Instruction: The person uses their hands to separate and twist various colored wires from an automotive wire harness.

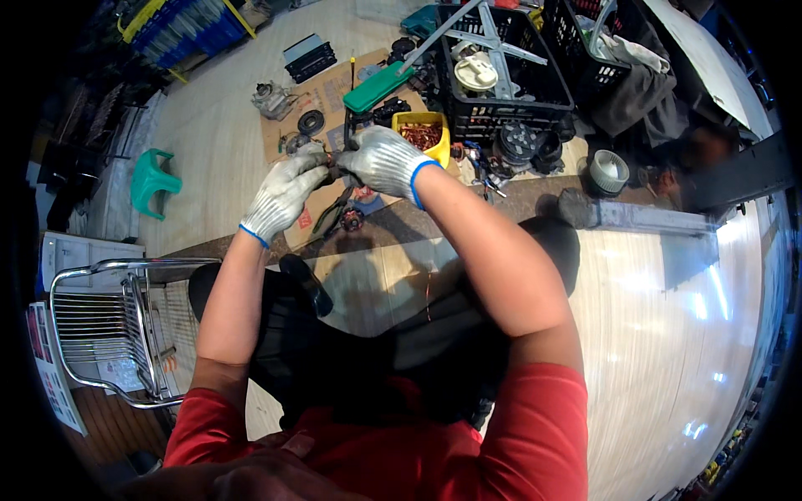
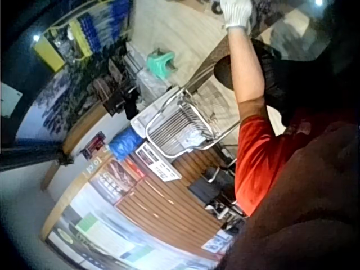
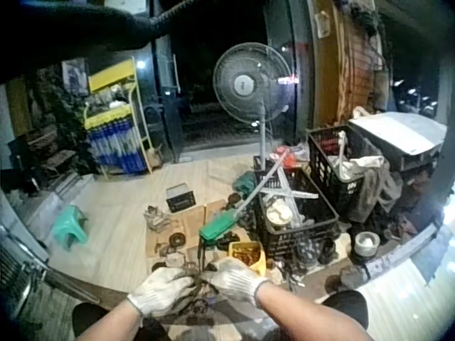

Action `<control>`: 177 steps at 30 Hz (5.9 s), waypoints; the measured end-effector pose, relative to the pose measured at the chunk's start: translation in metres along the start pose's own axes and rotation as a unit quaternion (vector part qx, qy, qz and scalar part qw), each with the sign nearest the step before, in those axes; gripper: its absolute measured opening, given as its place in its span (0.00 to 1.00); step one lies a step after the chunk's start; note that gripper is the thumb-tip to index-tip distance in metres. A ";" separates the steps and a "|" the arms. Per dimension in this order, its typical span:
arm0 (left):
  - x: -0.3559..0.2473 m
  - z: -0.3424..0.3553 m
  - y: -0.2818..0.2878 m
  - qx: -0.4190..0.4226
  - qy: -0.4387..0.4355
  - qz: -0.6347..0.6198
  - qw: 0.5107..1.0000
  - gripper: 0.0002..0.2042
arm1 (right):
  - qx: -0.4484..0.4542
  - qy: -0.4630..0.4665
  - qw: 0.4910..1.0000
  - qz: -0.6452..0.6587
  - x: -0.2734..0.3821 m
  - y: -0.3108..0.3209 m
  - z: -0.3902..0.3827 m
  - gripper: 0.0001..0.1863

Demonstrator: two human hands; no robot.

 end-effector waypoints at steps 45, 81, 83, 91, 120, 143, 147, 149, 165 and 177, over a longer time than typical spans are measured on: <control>-0.008 -0.005 0.004 0.029 -0.024 0.044 0.998 0.19 | -0.018 0.025 0.998 -0.053 -0.020 -0.014 0.000 0.14; -0.025 -0.040 0.025 0.112 -0.156 0.046 0.980 0.11 | 0.193 -0.074 0.972 0.109 -0.007 -0.007 0.001 0.11; -0.006 -0.034 0.020 0.028 -0.414 0.220 0.883 0.10 | 0.186 -0.097 0.973 0.100 -0.006 -0.004 0.003 0.11; -0.020 -0.023 0.007 0.042 -0.055 0.163 0.984 0.14 | 0.077 -0.079 0.993 0.049 0.002 -0.004 0.006 0.14; -0.001 -0.008 0.020 0.188 -0.069 -0.633 0.748 0.17 | 0.030 -0.024 0.991 0.128 -0.004 -0.026 0.000 0.11; 0.020 0.009 0.003 0.046 0.037 -0.248 0.967 0.20 | -0.114 0.074 0.987 -0.086 0.012 -0.003 0.002 0.07; 0.008 0.003 0.005 0.058 0.026 -0.222 0.973 0.18 | -0.134 -0.016 0.991 -0.002 0.017 0.009 -0.001 0.08; 0.002 -0.001 0.004 0.085 0.027 -0.250 0.964 0.18 | -0.139 -0.138 0.971 0.133 0.023 0.021 0.001 0.11; -0.002 0.005 0.009 0.138 -0.065 -0.701 0.697 0.17 | -0.108 0.060 0.990 0.066 0.025 -0.030 0.002 0.14; -0.004 -0.015 0.022 0.274 -0.054 -0.510 0.814 0.21 | 0.085 -0.140 0.950 0.265 0.009 0.002 0.004 0.18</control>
Point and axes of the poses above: each hand's wrist, its own z-axis towards the middle knuckle, its own y-axis out of the back of the hand, x = y × z, the point moved 3 cm from there along z, towards the middle knuckle, and after that the axes turned 13 degrees about y, right-handed, at the moved point
